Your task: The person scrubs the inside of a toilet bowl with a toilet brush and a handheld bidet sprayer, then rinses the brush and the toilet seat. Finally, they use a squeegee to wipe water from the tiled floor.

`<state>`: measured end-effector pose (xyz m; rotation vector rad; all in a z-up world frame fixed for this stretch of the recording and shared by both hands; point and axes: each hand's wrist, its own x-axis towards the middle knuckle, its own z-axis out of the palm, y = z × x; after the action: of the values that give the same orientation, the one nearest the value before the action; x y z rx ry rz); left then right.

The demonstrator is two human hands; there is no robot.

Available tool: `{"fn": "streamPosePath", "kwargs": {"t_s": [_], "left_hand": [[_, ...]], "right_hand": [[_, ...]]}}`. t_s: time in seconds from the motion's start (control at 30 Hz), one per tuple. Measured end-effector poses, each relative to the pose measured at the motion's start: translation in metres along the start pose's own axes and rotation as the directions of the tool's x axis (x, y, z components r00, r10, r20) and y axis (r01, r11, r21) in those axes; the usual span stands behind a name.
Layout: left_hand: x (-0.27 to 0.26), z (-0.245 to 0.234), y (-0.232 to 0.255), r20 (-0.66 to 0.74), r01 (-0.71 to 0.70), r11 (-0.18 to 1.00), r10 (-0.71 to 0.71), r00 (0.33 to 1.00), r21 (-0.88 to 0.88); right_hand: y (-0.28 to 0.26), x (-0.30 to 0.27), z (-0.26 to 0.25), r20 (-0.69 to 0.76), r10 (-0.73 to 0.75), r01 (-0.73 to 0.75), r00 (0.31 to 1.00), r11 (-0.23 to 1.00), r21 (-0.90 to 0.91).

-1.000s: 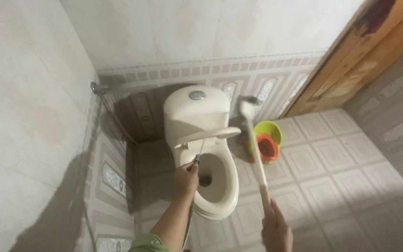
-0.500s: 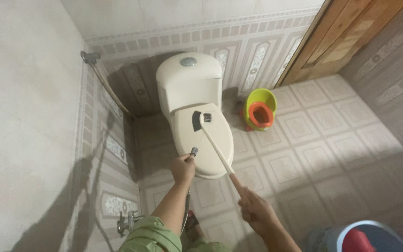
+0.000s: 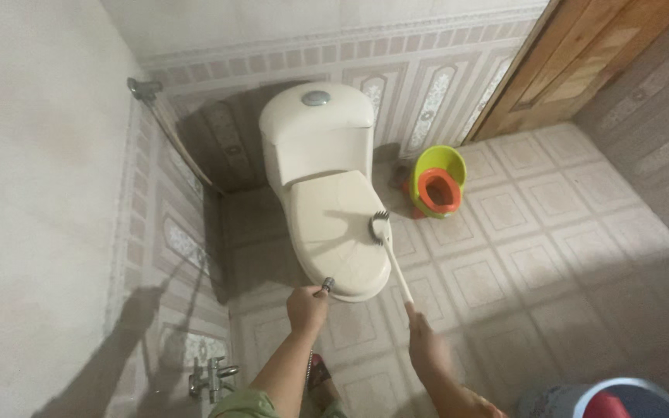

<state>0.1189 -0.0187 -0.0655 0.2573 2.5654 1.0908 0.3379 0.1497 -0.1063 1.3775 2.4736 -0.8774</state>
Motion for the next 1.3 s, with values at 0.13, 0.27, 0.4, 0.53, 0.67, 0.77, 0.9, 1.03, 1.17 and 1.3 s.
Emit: {"fn": "streamPosePath", "kwargs": {"t_s": [0.13,0.27,0.4,0.53,0.67,0.77,0.9,1.03,1.17,1.3], "left_hand": [[0.005,0.014,-0.009,-0.029,-0.068,0.997,0.068,0.997,0.025],[0.008,0.019,-0.011,0.016,-0.041,0.999,0.04,0.999,0.026],[0.008,0.022,-0.008,-0.009,0.002,1.0,-0.002,1.0,-0.016],[0.003,0.027,-0.006,0.003,-0.02,1.0,0.02,1.0,-0.008],[-0.007,0.031,-0.006,0.033,-0.008,1.0,0.008,0.999,0.007],[-0.016,0.034,-0.01,0.085,-0.058,0.997,0.054,0.995,0.048],[-0.018,0.036,-0.013,0.067,-0.014,0.999,0.011,0.998,0.046],[-0.006,0.03,-0.019,-0.06,-0.032,0.998,0.035,0.998,0.054],[0.023,0.012,-0.022,-0.214,-0.002,1.0,-0.002,0.977,-0.017],[0.053,-0.007,-0.015,-0.227,-0.019,1.0,0.016,0.974,-0.012]], "right_hand": [[-0.043,-0.004,-0.031,0.204,0.069,-0.085,0.977,0.994,0.07],[-0.043,-0.016,-0.049,0.047,0.01,-0.011,0.999,1.0,0.024],[-0.004,-0.017,-0.031,0.139,0.036,-0.01,0.99,0.984,-0.18],[0.047,-0.023,-0.002,0.074,0.025,-0.014,0.997,0.989,-0.144],[0.071,-0.05,0.005,-0.242,-0.63,0.584,0.738,0.776,-0.239],[0.067,-0.082,-0.002,0.225,0.198,-0.173,0.954,0.977,-0.124],[0.047,-0.106,-0.007,0.25,0.107,-0.115,0.962,0.993,0.018],[0.025,-0.086,0.0,0.157,0.055,-0.068,0.986,0.994,0.084],[-0.005,-0.036,0.007,0.091,0.008,-0.026,0.996,0.979,0.202],[-0.031,0.022,0.005,0.138,-0.131,0.137,0.982,0.99,-0.035]]}}
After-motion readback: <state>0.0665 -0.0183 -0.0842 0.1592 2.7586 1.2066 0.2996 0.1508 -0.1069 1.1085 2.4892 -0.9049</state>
